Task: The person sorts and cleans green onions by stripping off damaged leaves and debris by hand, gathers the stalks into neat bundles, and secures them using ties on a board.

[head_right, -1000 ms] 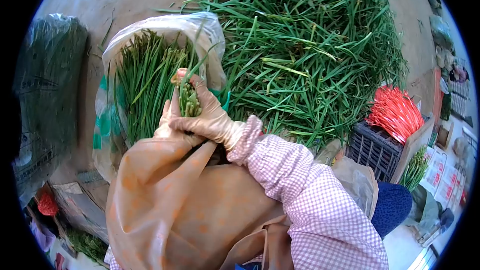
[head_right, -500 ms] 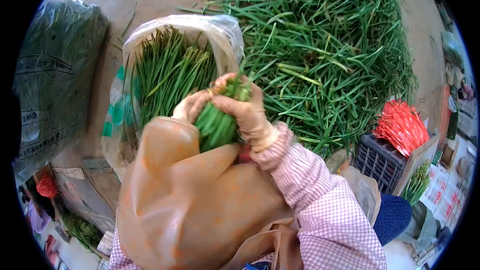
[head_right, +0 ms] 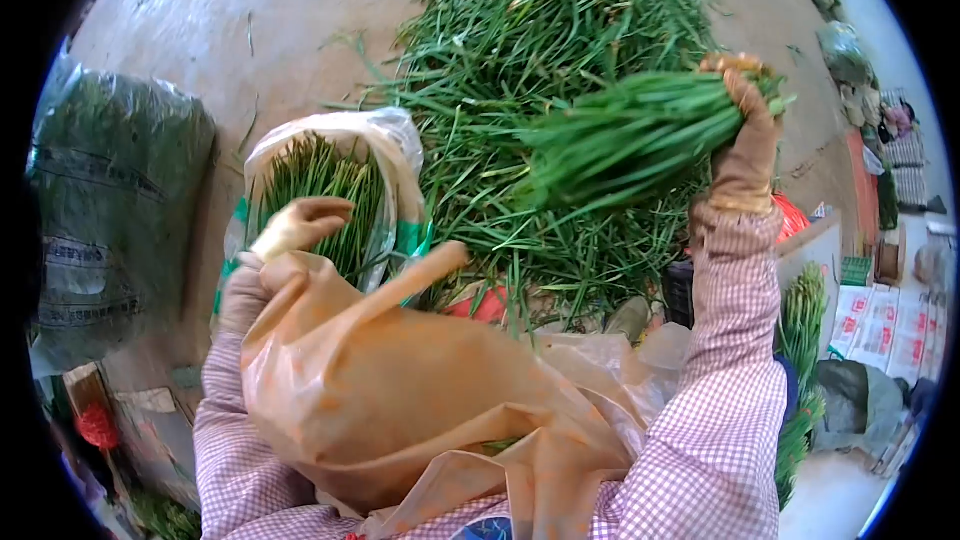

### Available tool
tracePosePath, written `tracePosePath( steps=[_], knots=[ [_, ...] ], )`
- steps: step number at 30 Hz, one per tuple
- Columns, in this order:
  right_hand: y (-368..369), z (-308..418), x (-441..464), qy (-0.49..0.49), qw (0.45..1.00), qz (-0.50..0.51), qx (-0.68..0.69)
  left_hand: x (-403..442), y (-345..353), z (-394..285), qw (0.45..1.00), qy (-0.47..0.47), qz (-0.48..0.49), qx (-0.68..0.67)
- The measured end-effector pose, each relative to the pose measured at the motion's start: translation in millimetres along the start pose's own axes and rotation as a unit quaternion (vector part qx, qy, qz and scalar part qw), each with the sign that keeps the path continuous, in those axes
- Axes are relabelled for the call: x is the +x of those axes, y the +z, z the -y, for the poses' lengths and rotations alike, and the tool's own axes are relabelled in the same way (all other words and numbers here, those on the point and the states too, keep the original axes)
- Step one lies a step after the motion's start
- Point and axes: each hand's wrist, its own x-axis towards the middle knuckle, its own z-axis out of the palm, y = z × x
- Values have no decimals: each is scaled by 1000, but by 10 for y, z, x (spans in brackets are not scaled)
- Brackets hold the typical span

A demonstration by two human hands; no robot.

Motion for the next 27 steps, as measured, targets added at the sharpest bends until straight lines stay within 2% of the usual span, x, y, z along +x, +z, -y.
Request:
tracePosePath(
  steps=[2,4,6,7,10,12,13,14,17,18,20,21,22,23,24,26,27],
  knots=[
    [17,250,210,-31,998,22,58,-276,-210,-684,984,97,-123,87],
    [122,467,251,-57,989,54,122,-492,-342,-1406,976,161,-145,-8],
    [329,646,144,-63,983,72,156,-930,-113,-2335,933,312,-148,101],
    [373,697,120,-11,975,64,212,-1078,67,-2686,917,361,-126,116],
    [552,785,-89,-34,966,130,220,-988,435,-3161,878,441,-49,180],
    [678,967,-371,-13,971,102,218,-748,744,-3109,918,373,75,107],
    [644,973,-423,-39,962,159,219,-664,920,-3045,934,321,130,82],
    [596,964,-448,-44,962,171,209,-652,1100,-2927,947,269,170,52],
    [360,864,-509,-59,966,186,168,-643,1592,-2651,953,174,237,-74],
    [308,906,-574,-51,974,161,151,-664,1715,-2573,946,154,251,-136],
    [274,1014,-842,15,990,65,127,-699,1893,-2441,906,124,279,-294],
    [245,1000,-904,46,991,26,120,-715,1967,-2361,861,119,304,-391],
    [118,835,-767,75,983,25,167,-750,2040,-2297,799,116,336,-485],
    [-9,670,-629,104,971,20,214,-834,2101,-2263,767,111,348,-528],
    [-108,590,-503,188,958,20,217,-975,2169,-2246,742,98,353,-562],
    [-93,612,-595,239,947,-42,209,-1402,2311,-2326,838,68,261,-475],
    [-158,505,-516,283,932,-39,222,-1503,2394,-2239,850,34,229,-472]
  ],
)
